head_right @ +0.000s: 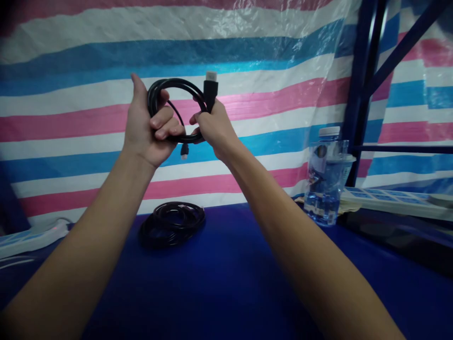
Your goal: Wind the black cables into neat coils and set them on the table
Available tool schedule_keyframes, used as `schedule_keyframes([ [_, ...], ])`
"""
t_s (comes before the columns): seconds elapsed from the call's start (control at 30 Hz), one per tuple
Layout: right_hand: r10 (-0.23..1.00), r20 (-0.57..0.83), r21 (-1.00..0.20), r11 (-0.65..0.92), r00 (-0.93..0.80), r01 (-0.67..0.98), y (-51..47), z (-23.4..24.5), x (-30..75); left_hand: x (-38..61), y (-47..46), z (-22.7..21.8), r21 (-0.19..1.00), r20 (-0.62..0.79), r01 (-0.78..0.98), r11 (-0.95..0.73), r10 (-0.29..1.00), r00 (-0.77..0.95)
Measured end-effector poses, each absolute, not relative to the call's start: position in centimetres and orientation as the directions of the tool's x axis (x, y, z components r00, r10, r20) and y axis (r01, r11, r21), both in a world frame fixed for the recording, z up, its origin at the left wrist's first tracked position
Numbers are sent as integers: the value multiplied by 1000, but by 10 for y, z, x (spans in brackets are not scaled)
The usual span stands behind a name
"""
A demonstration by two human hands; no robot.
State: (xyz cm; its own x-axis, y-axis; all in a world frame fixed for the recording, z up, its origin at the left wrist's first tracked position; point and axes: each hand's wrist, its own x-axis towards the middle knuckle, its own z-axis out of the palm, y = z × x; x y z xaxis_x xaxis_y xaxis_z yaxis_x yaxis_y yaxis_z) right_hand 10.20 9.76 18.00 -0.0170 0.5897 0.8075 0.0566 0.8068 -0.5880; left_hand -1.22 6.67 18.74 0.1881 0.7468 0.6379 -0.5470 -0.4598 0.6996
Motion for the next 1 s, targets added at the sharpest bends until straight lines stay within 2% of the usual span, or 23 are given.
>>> schedule_keyframes([
  [0.13, 532, 841, -494, 829, -100, 262, 108, 178, 112, -18, 67, 188, 766, 578, -517, -383, 761, 293],
  [0.27, 368, 907, -268, 879, -205, 394, 119, 178, 124, -21, 74, 184, 844, 507, -430, -321, 739, 443],
  [0.37, 282, 920, -156, 900, -271, 407, 116, 178, 127, -24, 76, 183, 885, 452, -366, -287, 716, 532],
  [0.47, 250, 892, -134, 942, -377, 307, 107, 178, 126, -27, 73, 184, 916, 394, -306, -260, 735, 552],
  [0.6, 244, 865, -204, 969, -438, 136, 101, 178, 125, -26, 64, 188, 921, 386, -271, -278, 738, 554],
  [0.73, 331, 876, -330, 942, -352, 64, 103, 178, 124, -22, 60, 190, 902, 430, -262, -343, 769, 473],
  [0.8, 382, 874, -375, 923, -300, 82, 103, 178, 123, -22, 59, 191, 886, 457, -297, -356, 782, 424],
  [0.9, 502, 832, -473, 864, -235, 172, 102, 178, 123, -24, 56, 192, 821, 550, -429, -377, 724, 417],
  [1.0, 734, 613, -672, 679, -290, 298, 102, 175, 126, -24, 53, 193, 756, 632, -519, -399, 652, 420],
])
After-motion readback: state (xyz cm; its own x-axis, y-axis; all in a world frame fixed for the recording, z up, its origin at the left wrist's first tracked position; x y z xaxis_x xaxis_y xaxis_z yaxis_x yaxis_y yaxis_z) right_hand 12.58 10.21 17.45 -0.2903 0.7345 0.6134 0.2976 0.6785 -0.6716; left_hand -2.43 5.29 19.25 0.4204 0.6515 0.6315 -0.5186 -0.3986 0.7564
